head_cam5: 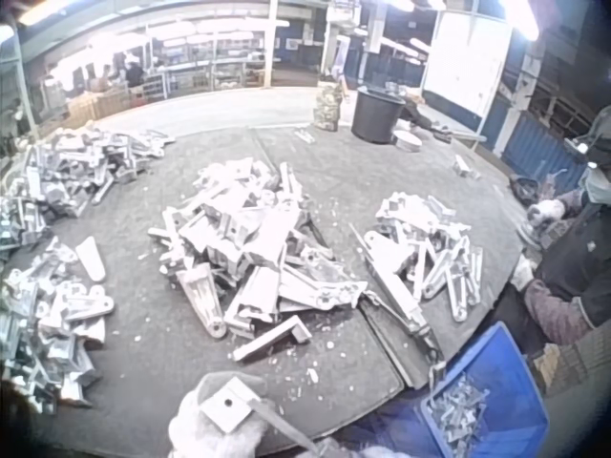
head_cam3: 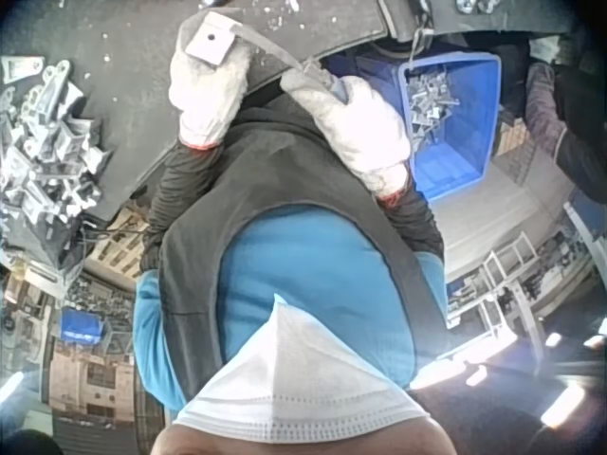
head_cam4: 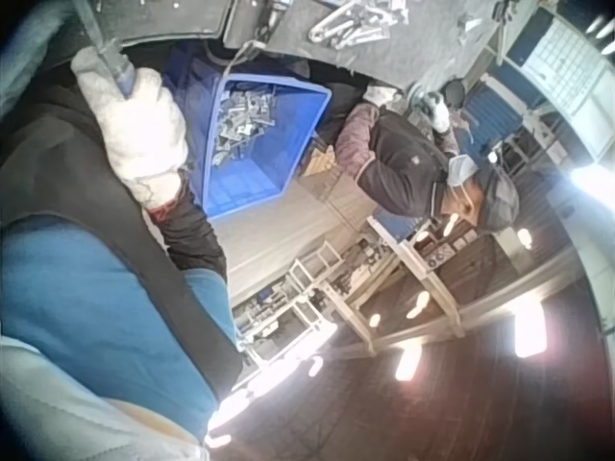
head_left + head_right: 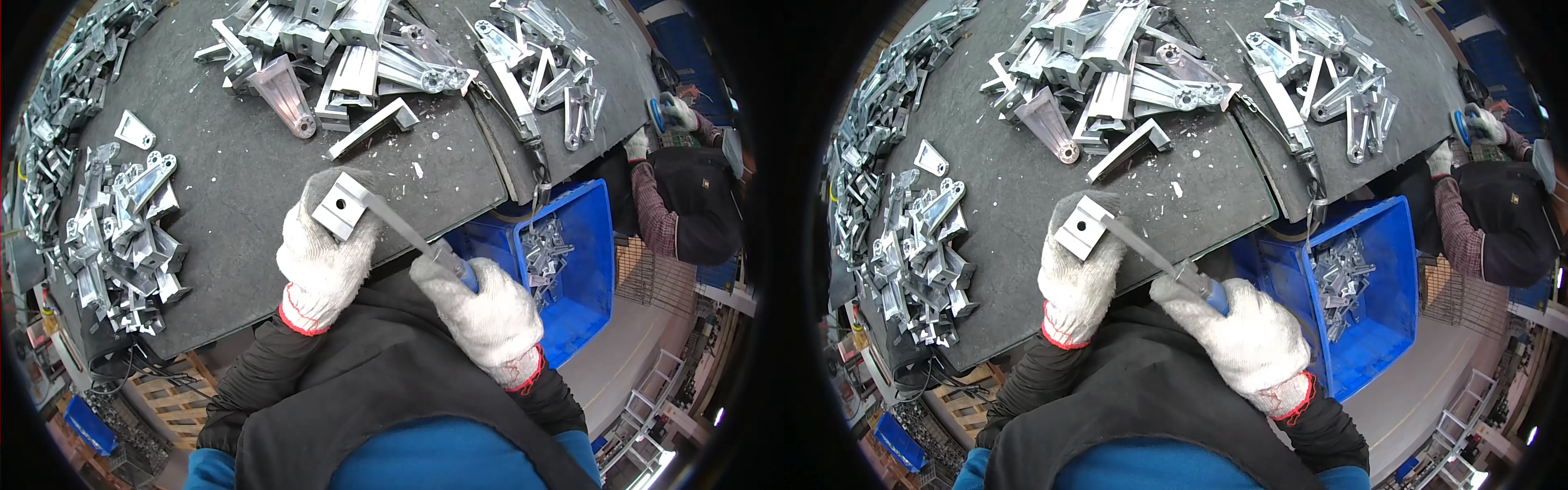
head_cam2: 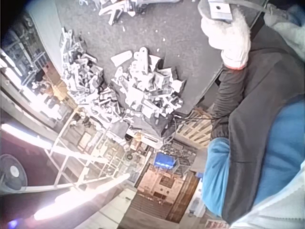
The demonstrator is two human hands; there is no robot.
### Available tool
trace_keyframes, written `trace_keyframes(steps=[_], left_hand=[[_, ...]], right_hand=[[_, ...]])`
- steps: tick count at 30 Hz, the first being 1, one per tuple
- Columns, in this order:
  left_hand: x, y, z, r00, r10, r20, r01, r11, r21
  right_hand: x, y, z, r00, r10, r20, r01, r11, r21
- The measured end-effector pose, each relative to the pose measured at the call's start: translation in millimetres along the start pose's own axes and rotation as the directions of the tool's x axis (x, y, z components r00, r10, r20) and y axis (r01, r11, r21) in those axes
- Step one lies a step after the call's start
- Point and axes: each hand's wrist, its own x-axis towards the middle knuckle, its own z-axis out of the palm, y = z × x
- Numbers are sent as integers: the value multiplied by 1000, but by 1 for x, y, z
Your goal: The person deburrs metal parts one at a time using a pneumatic file, places them on the workbench, and then takes off their gloves.
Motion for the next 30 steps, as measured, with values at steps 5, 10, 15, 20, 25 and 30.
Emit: trace_keyframes(steps=[5,10,15,20,25,30], left_hand=[[0,2,-4,1000,-20,1,20,999,-28],[-1,5,-14,997,-27,73,33,996,-82],[-1,14,-24,985,16,169,15,983,-181],[18,42,-7,926,188,328,-135,975,-179],[52,94,43,924,-33,380,48,998,-31],[123,143,109,824,84,561,-276,923,268]], right_hand=[[4,4,-15,980,71,185,-137,916,377],[3,12,-15,973,-28,228,-109,820,562],[23,40,-2,995,52,-91,30,687,726],[61,68,18,960,269,80,-204,474,857],[75,82,27,970,242,27,-147,495,856],[78,87,16,981,185,53,-138,491,860]])
